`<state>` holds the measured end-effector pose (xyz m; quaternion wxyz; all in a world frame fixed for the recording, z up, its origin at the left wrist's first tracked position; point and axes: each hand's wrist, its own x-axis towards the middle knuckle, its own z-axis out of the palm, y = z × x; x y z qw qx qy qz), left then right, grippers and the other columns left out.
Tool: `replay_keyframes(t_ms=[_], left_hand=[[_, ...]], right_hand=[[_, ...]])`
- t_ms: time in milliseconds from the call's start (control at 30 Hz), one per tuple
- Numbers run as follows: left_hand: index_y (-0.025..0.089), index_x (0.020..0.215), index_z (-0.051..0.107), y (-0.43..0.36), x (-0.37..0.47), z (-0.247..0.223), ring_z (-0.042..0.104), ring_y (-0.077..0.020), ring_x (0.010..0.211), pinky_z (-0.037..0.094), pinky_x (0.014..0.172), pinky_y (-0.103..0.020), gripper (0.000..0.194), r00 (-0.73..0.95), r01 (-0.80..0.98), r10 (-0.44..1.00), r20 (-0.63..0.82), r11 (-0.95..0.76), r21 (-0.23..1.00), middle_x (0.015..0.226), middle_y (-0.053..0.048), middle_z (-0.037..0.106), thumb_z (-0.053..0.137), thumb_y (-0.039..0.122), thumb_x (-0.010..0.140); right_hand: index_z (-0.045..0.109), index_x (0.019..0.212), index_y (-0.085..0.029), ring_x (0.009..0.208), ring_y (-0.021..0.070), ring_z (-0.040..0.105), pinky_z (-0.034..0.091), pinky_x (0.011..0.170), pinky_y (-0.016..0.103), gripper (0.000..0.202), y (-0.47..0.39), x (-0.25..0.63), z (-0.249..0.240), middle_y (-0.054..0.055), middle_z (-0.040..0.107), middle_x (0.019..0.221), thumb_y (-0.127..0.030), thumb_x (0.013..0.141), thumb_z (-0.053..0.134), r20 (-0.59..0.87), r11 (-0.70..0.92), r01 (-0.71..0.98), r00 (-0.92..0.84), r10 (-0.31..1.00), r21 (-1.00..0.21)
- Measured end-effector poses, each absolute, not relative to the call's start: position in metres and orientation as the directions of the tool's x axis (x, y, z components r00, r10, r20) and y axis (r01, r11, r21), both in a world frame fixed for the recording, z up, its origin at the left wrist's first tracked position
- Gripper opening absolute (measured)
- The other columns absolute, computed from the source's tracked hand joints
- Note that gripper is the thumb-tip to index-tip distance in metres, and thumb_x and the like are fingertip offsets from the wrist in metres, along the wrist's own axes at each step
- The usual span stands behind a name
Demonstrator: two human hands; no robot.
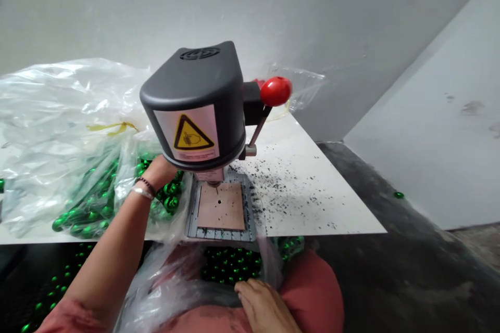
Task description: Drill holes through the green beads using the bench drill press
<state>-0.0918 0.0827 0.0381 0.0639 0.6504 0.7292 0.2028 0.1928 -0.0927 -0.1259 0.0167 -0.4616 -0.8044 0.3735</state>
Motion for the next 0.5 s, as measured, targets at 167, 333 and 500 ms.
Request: replay_keyframes(t_ms=[167, 333, 500], left_hand=[[0.011, 0.112, 0.061, 0.019, -0.094, 0.025, 0.058, -0.0248, 0.105, 0.043, 0.092, -0.034, 0.037, -0.143, 0.973, 0.971, 0.192, 0.103, 0.205, 0.109, -0.015, 0.065, 0.040, 0.027, 0.087], [0.019, 0.128, 0.049, -0.011, -0.064, -0.022, 0.055, -0.0280, 0.105, 0.045, 0.088, -0.044, 0.048, -0.184, 0.981, 0.959, 0.217, 0.167, 0.095, 0.120, -0.017, 0.055, 0.049, 0.020, 0.080], [0.014, 0.124, 0.050, -0.010, -0.064, -0.034, 0.049, -0.0265, 0.114, 0.041, 0.096, -0.044, 0.044, -0.270, 0.900, 0.873, 0.405, 0.080, 0.428, 0.121, -0.018, 0.053, 0.044, 0.016, 0.081]], right_hand=[[0.063, 0.096, -0.024, 0.089, 0.0149, 0.060, 0.042, 0.081, 0.027, 0.036, -0.092, 0.187, -0.123, 0.004, 0.064, 0.093, -0.024, 0.090, 0.028, -0.370, 0.297, 0.728, -0.602, 0.707, -0.618], [0.063, 0.094, -0.023, 0.086, 0.0144, 0.060, 0.042, 0.078, 0.026, 0.035, -0.093, 0.191, -0.123, 0.004, 0.064, 0.090, -0.025, 0.090, 0.028, -0.351, 0.300, 0.727, -0.596, 0.722, -0.618], [0.063, 0.092, -0.024, 0.085, 0.0136, 0.059, 0.042, 0.076, 0.025, 0.036, -0.094, 0.195, -0.126, 0.003, 0.063, 0.087, -0.026, 0.091, 0.027, -0.336, 0.297, 0.727, -0.587, 0.737, -0.619]])
